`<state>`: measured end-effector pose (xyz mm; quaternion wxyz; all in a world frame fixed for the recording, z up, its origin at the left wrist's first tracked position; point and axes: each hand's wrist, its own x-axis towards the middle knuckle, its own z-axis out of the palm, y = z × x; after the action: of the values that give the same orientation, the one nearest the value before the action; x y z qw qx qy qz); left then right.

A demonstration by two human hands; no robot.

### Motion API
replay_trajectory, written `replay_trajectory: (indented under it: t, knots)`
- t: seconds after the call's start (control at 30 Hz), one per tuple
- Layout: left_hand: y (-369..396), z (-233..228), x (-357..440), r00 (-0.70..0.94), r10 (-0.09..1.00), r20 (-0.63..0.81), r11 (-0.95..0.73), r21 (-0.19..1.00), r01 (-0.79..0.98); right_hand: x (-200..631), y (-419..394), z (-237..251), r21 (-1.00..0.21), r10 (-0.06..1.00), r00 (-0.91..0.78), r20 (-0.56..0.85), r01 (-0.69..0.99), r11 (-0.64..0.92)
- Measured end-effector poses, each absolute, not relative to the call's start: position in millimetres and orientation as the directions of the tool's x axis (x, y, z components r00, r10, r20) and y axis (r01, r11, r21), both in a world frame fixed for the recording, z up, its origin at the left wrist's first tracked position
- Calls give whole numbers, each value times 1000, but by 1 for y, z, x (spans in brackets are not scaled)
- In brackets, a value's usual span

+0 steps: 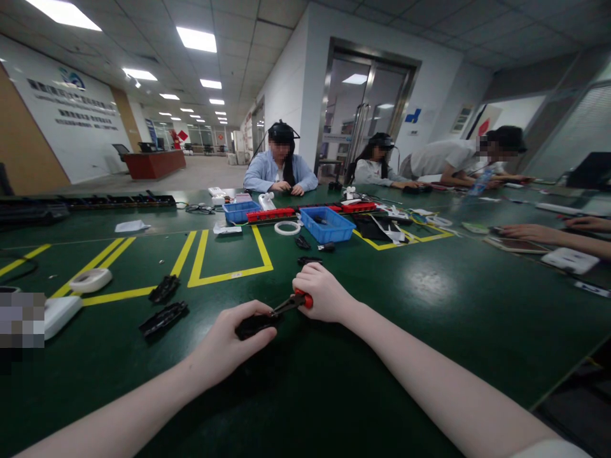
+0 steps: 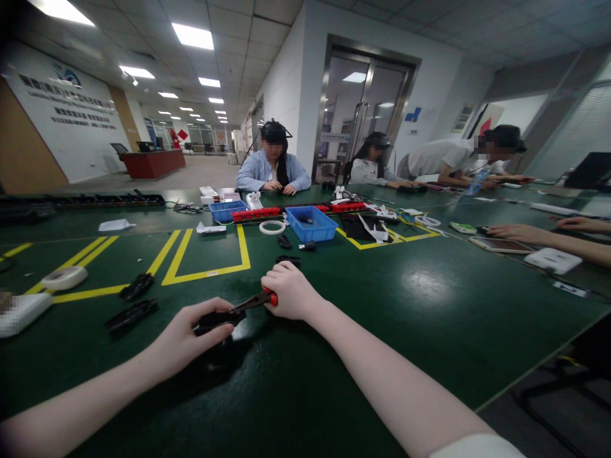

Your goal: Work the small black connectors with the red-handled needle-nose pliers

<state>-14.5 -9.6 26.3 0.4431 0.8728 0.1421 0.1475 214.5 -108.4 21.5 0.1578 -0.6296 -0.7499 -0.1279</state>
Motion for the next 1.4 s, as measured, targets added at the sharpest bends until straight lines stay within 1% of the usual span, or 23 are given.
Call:
replay_trajectory:
  t: [0.2, 0.63, 0.93, 1.4]
  knots:
    - [-9, 25, -14, 920, 367, 138, -566, 818, 103, 213, -108, 21, -21, 904, -158, 396, 983, 181]
    - [-8, 25, -15, 914, 381, 139, -571, 813, 115, 216, -109, 23, 7, 905, -143, 401, 988, 153]
    - [-7, 24, -16, 921, 363, 139, -563, 821, 98, 210, -111, 24, -26, 933, -110, 343, 992, 127]
    - [-3, 17, -14, 908, 380, 179, -574, 815, 80, 211, -109, 25, -73, 943, -88, 321, 990, 118]
